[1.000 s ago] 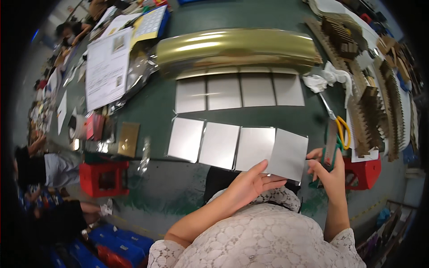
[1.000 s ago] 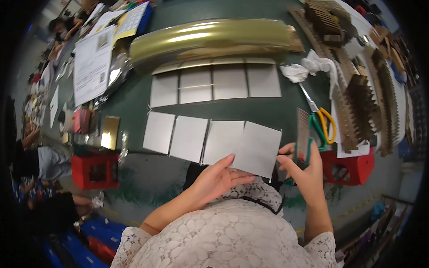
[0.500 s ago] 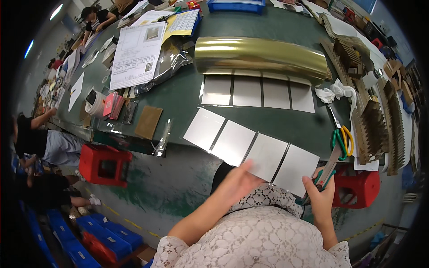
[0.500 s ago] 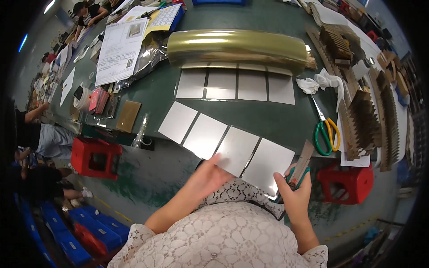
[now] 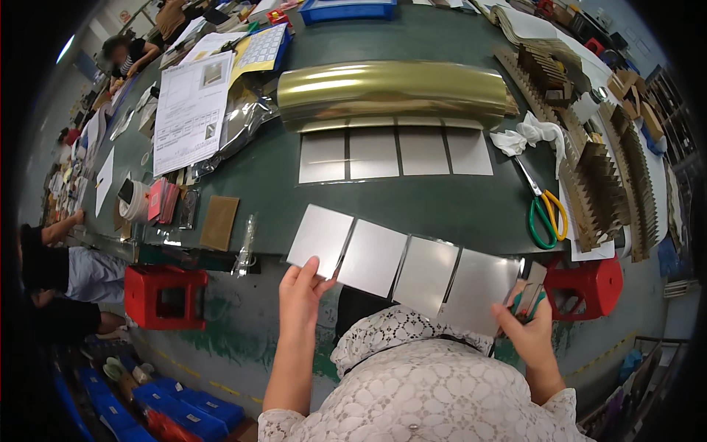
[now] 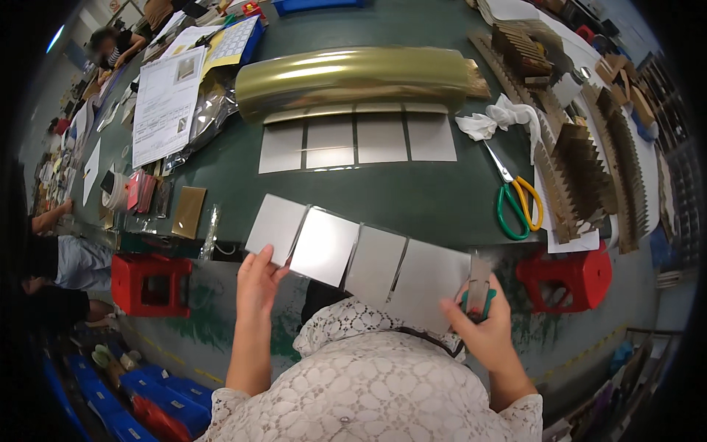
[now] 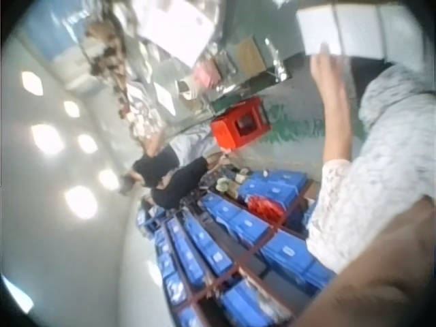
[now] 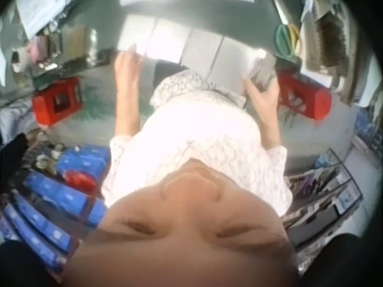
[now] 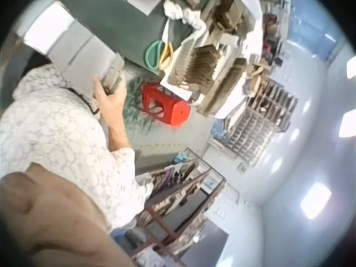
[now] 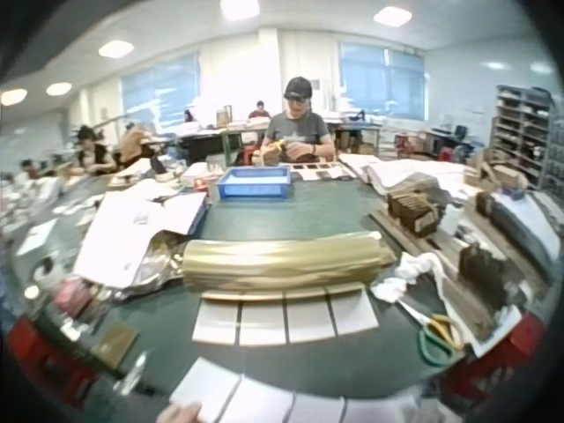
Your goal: The person uses scissors to cut a sheet of white material into smaller squares. They then pick up a gold-colored reflective square and trim its edges with the scissors. The person works at a green table in a workshop environment, handling the materials one by one.
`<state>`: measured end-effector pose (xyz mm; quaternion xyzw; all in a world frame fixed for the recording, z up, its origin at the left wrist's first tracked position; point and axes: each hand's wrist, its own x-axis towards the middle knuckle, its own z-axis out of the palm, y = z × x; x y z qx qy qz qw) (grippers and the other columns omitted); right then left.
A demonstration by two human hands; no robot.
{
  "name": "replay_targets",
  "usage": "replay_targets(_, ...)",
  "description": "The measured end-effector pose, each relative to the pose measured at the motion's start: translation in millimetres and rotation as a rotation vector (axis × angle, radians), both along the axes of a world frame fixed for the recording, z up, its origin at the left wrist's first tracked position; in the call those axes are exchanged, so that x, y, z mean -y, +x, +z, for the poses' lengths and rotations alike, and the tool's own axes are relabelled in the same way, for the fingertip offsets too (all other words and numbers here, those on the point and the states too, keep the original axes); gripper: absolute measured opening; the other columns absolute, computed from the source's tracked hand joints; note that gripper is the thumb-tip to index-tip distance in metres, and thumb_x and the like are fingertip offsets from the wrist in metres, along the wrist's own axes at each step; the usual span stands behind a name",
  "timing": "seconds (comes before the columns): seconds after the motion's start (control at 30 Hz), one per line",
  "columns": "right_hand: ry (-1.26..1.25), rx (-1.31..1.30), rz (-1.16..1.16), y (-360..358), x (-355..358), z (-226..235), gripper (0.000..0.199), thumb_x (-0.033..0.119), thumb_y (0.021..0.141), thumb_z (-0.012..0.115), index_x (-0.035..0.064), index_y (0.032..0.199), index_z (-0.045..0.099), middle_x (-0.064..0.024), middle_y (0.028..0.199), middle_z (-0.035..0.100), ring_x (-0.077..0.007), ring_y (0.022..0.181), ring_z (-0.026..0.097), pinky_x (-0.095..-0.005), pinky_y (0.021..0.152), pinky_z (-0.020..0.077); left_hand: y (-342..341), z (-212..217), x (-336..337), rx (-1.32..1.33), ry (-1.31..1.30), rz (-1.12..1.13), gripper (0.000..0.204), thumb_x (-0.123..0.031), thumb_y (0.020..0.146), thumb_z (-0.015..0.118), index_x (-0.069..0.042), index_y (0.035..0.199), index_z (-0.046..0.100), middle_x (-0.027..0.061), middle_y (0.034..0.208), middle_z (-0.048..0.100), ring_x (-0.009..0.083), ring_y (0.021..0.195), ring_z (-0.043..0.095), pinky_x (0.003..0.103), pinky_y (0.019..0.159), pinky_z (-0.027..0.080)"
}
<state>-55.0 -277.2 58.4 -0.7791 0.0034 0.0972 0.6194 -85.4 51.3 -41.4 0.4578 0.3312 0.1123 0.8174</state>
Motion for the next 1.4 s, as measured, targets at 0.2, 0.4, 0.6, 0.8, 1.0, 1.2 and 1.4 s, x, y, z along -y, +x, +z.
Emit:
replay_targets(0.2,-0.231,0.119,0.115,66.8,19.5,3.9,0.023,0.005,0.081,0.072,0.0039,0.095,0.054,0.0047,0.075,0.052,-0.0022,0.064,0.044,-0.0194,0.054,0.0368,-25.3,20.7,-0.2,0.1,-0.005,-0.048,0.031,-0.005,0.084,0.066,0.001,0.113,0.056,0.0066,0.095,0.066,0.0186,0.093,0.065,0.03,0.077,0.056)
replay_targets(0.4,-0.604,0.411,0.419,150.2,3.0,12.0,0.029,0.016,0.079,0.072,0.0025,0.093,0.05,-0.0127,0.074,0.057,-0.0293,0.067,0.054,-0.0348,0.064,0.043,-54.4,3.3,-11.8,-0.047,0.031,-0.376,0.05,-0.001,0.08,0.069,0.005,0.125,0.048,0.0135,0.117,0.061,0.0201,0.101,0.063,0.034,0.089,0.049)
replay_targets(0.6,-0.647,0.481,0.624,204.2,-20.5,0.3,0.028,0.02,0.081,0.07,0.0029,0.095,0.053,-0.015,0.082,0.061,-0.0315,0.077,0.058,-0.0376,0.071,0.045,-52.1,13.3,1.0,0.027,0.094,-0.414,0.044,-0.002,0.082,0.068,0.005,0.122,0.051,0.0121,0.114,0.062,0.0185,0.096,0.064,0.031,0.086,0.05)
replay_targets(0.8,-0.678,0.702,0.714,219.3,-27.1,-14.7,0.024,0.02,0.082,0.067,0.0049,0.093,0.052,-0.0132,0.092,0.058,-0.0347,0.087,0.057,-0.0424,0.073,0.0444,-41.4,5.6,-35.5,-0.123,-0.074,-0.621,0.031,-0.001,0.086,0.062,0.004,0.116,0.054,0.0113,0.101,0.066,0.0149,0.089,0.064,0.026,0.077,0.052)
replay_targets(1.0,-0.777,0.594,0.241,195.1,20.5,-4.6,0.029,0.021,0.084,0.065,0.0013,0.102,0.055,-0.0169,0.101,0.059,-0.0375,0.095,0.057,-0.0426,0.08,0.0452,-16.5,22.9,-33.6,-0.093,0.047,-0.767,0.029,0.004,0.086,0.059,0.003,0.115,0.055,0.0092,0.095,0.068,0.0107,0.083,0.062,0.023,0.076,0.047)
replay_targets(1.2,-1.019,0.438,-0.046,182.8,75.6,-24.7,0.031,0.016,0.085,0.064,-0.0008,0.108,0.053,-0.0221,0.103,0.059,-0.0392,0.096,0.057,-0.0448,0.081,0.0443,2.5,19.8,-31.0,-0.134,0.079,-0.902,0.031,0.0,0.088,0.06,0.001,0.119,0.055,0.0075,0.094,0.07,0.0071,0.085,0.061,0.021,0.076,0.047)
replay_targets(1.4,-1.136,0.66,-0.064,196.7,85.9,-37.2,0.028,0.01,0.084,0.062,0.0007,0.11,0.054,-0.0191,0.101,0.06,-0.0352,0.102,0.055,-0.043,0.085,0.0453,6.0,26.3,-24.5,-0.136,0.121,-0.908,0.028,-0.002,0.091,0.059,0.002,0.118,0.056,0.0076,0.094,0.07,0.0073,0.083,0.062,0.02,0.074,0.048)
